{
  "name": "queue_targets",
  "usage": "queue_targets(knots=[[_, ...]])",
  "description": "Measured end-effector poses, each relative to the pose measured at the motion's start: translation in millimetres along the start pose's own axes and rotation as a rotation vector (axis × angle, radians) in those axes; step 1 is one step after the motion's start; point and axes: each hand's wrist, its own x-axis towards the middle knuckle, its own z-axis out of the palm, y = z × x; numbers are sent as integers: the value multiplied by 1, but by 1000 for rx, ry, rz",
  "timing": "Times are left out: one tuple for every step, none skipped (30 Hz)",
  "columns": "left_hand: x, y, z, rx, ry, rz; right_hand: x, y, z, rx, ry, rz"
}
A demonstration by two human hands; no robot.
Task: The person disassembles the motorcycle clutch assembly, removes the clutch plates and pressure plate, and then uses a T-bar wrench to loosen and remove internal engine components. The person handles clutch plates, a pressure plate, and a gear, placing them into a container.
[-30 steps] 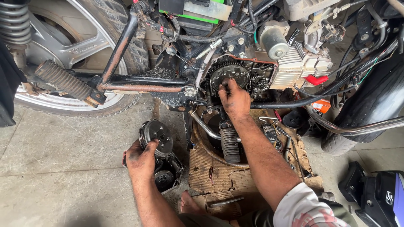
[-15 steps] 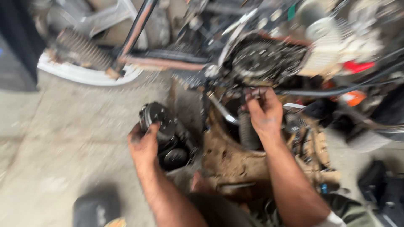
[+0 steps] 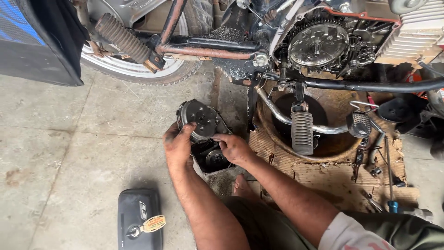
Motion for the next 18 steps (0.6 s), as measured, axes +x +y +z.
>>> queue_targets(knots=[[-3, 6, 4, 2, 0, 1, 0, -2, -5, 2, 1, 0], [-7, 12, 8, -95, -55, -37, -2, -4, -10, 30, -24, 123], [-11, 17, 12, -192, -110, -75, -3, -6, -14, 57, -50, 246], [-10, 14, 11, -191, -108, -76, -7, 1, -20, 58, -52, 246], [-10, 11, 10, -216, -155, -72, -10, 8, -25, 395, 24, 243], [-10, 8, 10, -243, -201, -68, -14, 15, -31, 729, 101, 234], [-8, 4, 9, -244, -199, -68, -18, 10, -40, 728, 99, 235], [-6, 0, 8, -244, -197, -79, -22, 3, -48, 664, 150, 211], [-4, -4, 7, -243, -194, -91, -26, -3, -57, 599, 202, 187], [-8, 0, 8, -242, -196, -87, -27, -7, -62, 600, 203, 184], [-11, 3, 10, -266, -248, -84, -29, -11, -66, 634, 210, 154], [-15, 7, 12, -290, -300, -82, -31, -15, -71, 666, 217, 126], [-17, 9, 15, -289, -301, -81, -31, -29, -78, 667, 218, 124], [-19, 10, 18, -210, -328, -77, -32, -42, -83, 584, 206, 92], [-22, 12, 20, -130, -355, -73, -33, -56, -89, 500, 194, 61], [-21, 9, 22, -128, -354, -70, -30, -62, -92, 503, 193, 58], [-20, 7, 24, -40, -394, -50, -28, -69, -95, 419, 122, 24], [-20, 3, 25, 48, -433, -32, -26, -76, -98, 334, 51, -9]])
